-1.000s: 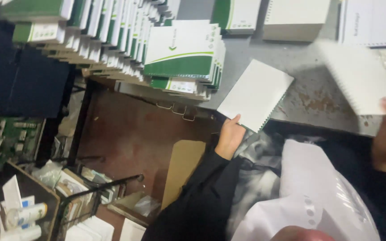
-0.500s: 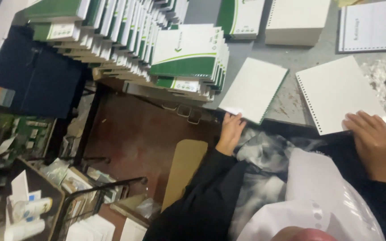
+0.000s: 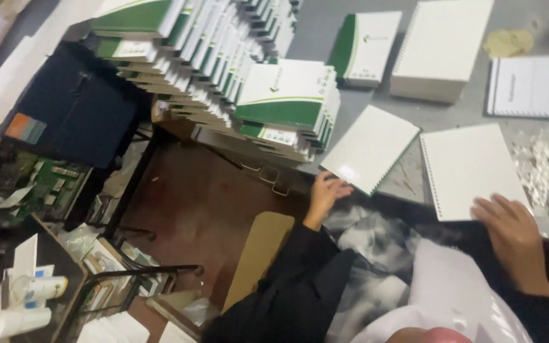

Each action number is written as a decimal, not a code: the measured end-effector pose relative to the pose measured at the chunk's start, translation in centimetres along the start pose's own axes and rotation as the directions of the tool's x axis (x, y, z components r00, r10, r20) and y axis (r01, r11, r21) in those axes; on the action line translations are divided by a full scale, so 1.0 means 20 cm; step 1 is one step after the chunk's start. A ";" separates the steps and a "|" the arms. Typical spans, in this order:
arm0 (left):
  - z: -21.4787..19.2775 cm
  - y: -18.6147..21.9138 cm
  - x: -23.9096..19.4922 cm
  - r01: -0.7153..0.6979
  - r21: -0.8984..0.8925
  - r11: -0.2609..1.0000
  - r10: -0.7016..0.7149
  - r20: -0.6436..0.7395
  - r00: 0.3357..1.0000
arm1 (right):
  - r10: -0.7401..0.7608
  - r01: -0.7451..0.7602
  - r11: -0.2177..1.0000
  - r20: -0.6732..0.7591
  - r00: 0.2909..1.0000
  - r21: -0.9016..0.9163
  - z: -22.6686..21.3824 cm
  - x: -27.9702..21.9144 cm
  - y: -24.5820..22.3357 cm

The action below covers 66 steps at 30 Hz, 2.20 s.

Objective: The person is inspecting spiral-bound notebooks and stacking them on a table in a print shop.

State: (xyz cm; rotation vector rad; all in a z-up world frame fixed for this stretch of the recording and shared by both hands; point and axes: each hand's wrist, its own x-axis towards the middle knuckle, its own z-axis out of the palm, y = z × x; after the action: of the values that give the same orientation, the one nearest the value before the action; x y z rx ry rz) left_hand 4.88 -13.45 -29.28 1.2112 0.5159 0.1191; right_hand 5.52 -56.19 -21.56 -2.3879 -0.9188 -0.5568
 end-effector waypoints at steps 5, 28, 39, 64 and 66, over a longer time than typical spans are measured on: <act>0.01 0.05 -0.02 -0.002 0.013 1.000 0.003 -0.058 0.998 | 0.035 -0.039 0.997 0.063 0.997 0.061 0.04 -0.06 0.06; 0.54 0.22 -0.21 0.115 0.151 0.982 -0.178 0.521 0.835 | 0.131 -0.076 0.959 -0.190 0.973 0.272 -0.28 0.12 0.02; 0.92 0.41 -0.21 -0.776 0.402 0.486 0.246 0.790 0.562 | 0.378 -0.380 0.924 -0.070 0.923 -0.029 -0.31 0.05 0.63; 1.71 0.02 0.38 -0.760 0.646 -0.072 0.299 0.740 0.602 | 0.970 -0.990 0.105 0.228 0.083 -0.089 -0.24 0.93 1.44; 1.71 0.02 0.39 -0.761 0.646 -0.057 0.282 0.742 0.609 | 0.969 -0.978 -0.042 0.247 0.009 0.203 -0.19 0.92 1.52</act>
State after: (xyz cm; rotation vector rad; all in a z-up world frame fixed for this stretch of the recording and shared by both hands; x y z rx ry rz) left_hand 26.78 -39.94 -22.77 2.6724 -0.5211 0.2588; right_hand 38.81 -68.92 -18.31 -1.9914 0.8578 0.2637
